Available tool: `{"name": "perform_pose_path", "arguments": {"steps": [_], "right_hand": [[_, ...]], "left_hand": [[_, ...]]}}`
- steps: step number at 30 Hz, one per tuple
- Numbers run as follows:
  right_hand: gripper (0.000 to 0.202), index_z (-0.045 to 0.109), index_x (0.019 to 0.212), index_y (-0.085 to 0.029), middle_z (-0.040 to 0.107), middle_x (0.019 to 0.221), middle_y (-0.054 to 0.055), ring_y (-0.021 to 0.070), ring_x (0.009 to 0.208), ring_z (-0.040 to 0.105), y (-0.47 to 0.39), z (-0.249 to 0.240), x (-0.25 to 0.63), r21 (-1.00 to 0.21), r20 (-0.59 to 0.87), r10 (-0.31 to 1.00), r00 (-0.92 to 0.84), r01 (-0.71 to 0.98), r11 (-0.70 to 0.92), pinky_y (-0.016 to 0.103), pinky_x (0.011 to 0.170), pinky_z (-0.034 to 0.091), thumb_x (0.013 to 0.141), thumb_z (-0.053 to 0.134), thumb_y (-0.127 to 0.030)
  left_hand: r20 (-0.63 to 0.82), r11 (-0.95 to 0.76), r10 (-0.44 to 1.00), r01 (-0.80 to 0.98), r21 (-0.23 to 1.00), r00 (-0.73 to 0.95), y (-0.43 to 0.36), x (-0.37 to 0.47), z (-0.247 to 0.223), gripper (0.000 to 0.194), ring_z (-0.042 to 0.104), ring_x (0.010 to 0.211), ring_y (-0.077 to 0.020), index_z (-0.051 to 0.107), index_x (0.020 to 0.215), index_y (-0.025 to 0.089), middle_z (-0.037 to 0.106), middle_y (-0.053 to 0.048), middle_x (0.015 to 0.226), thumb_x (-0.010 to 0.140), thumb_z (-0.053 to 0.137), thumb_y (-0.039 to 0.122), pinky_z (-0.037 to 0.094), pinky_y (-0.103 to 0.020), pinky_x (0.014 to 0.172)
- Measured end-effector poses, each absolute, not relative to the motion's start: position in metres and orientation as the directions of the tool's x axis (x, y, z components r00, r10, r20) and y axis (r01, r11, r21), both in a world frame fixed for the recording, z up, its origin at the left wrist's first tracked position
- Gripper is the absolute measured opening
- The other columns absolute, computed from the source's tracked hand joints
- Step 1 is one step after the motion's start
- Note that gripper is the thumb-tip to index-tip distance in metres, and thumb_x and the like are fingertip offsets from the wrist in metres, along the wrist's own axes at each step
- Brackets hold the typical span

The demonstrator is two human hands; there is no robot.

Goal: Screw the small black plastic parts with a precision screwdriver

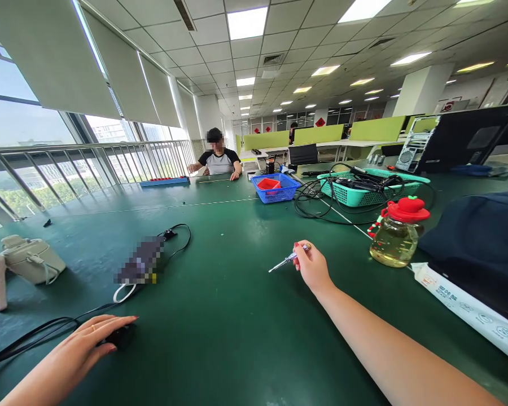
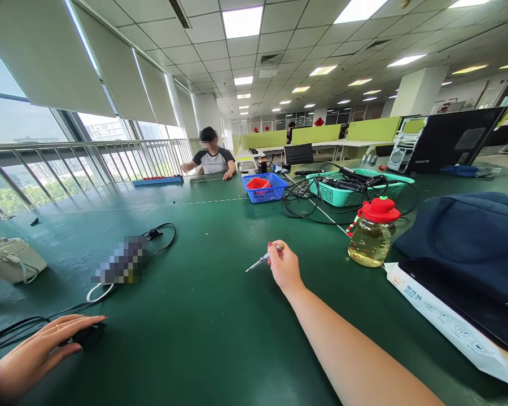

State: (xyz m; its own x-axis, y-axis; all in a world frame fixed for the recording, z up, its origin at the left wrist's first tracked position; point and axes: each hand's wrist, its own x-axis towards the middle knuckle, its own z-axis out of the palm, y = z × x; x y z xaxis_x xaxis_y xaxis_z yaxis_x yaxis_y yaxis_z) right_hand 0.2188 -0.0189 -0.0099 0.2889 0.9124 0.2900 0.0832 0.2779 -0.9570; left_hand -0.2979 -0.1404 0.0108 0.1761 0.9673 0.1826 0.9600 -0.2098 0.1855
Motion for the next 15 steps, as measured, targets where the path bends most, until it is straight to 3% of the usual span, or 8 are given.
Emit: {"name": "perform_pose_path", "arguments": {"steps": [6,15], "right_hand": [[0.04,0.054,0.073,-0.023,0.052,0.053,-0.004,0.0129,0.048,0.048,-0.0189,-0.0112,0.2188,-0.959,0.282,0.917,0.283,0.077,0.271,0.025,0.045,0.041,0.082,0.06,-0.061],[0.042,0.054,0.073,-0.022,0.052,0.053,-0.003,0.0128,0.047,0.048,-0.019,-0.0106,0.2188,-0.959,0.284,0.919,0.274,0.074,0.274,0.025,0.045,0.041,0.081,0.06,-0.063]], "left_hand": [[0.223,-0.189,0.964,0.962,0.197,0.144,-0.1479,-0.2946,0.0074,0.042,0.065,0.115,-0.0207,0.061,0.118,0.063,0.071,0.018,0.119,0.087,0.049,0.039,0.047,-0.036,0.106],[0.191,-0.101,0.981,0.954,0.283,0.047,-0.1492,-0.3022,0.0034,0.039,0.065,0.115,-0.0227,0.069,0.119,0.048,0.071,0.011,0.124,0.084,0.051,0.045,0.048,-0.036,0.105]]}}
